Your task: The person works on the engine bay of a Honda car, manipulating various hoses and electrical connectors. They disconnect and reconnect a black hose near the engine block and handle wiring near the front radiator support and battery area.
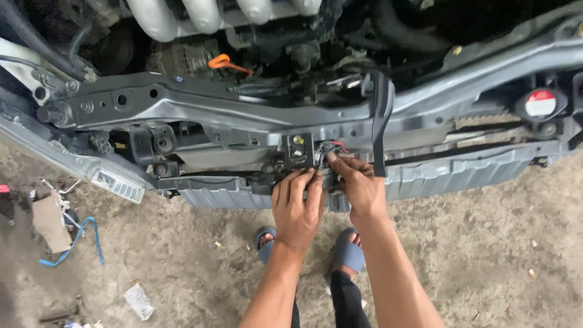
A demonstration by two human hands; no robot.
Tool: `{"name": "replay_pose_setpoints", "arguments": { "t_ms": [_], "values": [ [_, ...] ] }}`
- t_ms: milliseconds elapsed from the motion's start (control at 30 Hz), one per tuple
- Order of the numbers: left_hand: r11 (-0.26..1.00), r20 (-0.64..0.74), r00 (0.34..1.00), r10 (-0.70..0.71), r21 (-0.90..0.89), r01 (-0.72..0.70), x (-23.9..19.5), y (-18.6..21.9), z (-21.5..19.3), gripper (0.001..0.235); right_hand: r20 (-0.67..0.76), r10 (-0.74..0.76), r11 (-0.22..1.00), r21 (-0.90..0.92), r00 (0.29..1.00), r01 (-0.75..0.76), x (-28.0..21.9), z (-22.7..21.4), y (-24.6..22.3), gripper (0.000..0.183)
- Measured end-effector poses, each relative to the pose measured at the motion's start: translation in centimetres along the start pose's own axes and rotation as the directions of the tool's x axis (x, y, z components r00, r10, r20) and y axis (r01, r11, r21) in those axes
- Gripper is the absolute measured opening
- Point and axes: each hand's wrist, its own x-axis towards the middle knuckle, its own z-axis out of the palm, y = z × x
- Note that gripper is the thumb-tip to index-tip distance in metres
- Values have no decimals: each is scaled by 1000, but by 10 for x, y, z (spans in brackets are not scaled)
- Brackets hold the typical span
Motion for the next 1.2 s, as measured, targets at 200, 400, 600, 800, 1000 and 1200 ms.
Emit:
{"name": "replay_pose_setpoints", "arguments": {
  "t_ms": [200,400,600,800,1000,1200],
  "values": [
    [999,-55,998,37,-22,-38,6,-3,1,12,-96,23,999,-25,995,-26,5,-2,13,30],
    [1000,-49,999,3,-25,-5,5,-5,2,17,-92,-62,953,-302,994,31,13,-4,5,34],
    [996,-74,994,85,-3,-85,13,-8,-4,12,-131,-148,919,-384,980,87,-1,-1,4,26],
    [998,169,985,31,-63,-21,13,-10,-22,19,-168,152,980,-100,974,-170,-11,4,-23,27],
    [984,-53,983,176,5,-176,18,-14,-15,13,-130,2,953,-301,992,-42,2,-12,6,32],
    [986,-11,986,166,-17,-167,32,-15,-27,12,-207,-143,977,-187,968,104,-28,6,-1,29]
  ]
}}
